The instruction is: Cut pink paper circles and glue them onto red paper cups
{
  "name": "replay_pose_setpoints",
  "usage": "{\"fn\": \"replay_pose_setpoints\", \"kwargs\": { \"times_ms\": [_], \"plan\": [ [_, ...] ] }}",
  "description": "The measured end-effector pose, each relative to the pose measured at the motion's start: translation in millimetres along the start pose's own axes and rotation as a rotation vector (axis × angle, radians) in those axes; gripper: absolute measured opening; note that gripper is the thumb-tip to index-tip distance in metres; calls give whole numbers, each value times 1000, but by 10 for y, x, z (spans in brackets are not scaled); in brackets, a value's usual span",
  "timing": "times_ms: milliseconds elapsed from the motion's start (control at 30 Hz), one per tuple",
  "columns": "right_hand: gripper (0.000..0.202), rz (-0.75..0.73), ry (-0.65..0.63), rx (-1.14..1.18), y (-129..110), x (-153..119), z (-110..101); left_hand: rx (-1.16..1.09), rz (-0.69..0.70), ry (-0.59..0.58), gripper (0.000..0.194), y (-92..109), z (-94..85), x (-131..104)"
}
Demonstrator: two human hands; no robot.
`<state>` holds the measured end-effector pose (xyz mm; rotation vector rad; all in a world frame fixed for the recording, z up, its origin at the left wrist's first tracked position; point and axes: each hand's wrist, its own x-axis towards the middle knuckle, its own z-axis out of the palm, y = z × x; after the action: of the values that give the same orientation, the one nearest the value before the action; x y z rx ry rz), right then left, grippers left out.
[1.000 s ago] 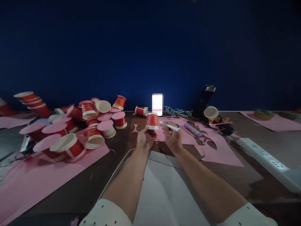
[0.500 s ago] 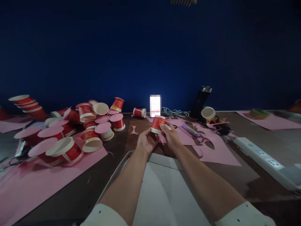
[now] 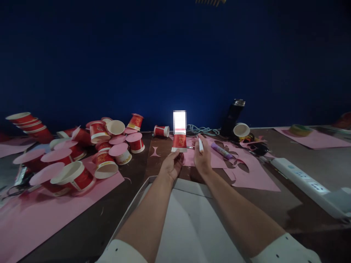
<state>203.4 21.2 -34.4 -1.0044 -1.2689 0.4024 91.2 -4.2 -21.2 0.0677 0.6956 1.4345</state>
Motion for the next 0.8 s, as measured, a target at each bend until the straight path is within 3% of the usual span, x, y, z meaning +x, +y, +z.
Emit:
{"fn": "replay_pose_setpoints", "kwargs": {
  "times_ms": [133, 233, 800],
  "plan": [
    [28, -268, -157, -158, -195, -69, -49, -18, 11, -48, 21, 20, 8, 20],
    [22, -366, -213, -205, -283, -109, -49, -32, 24, -54, 23, 18, 17, 22],
    [21, -434, -217, -303, -261, -120, -7, -55, 23, -62, 21, 22, 5, 24]
  ]
}}
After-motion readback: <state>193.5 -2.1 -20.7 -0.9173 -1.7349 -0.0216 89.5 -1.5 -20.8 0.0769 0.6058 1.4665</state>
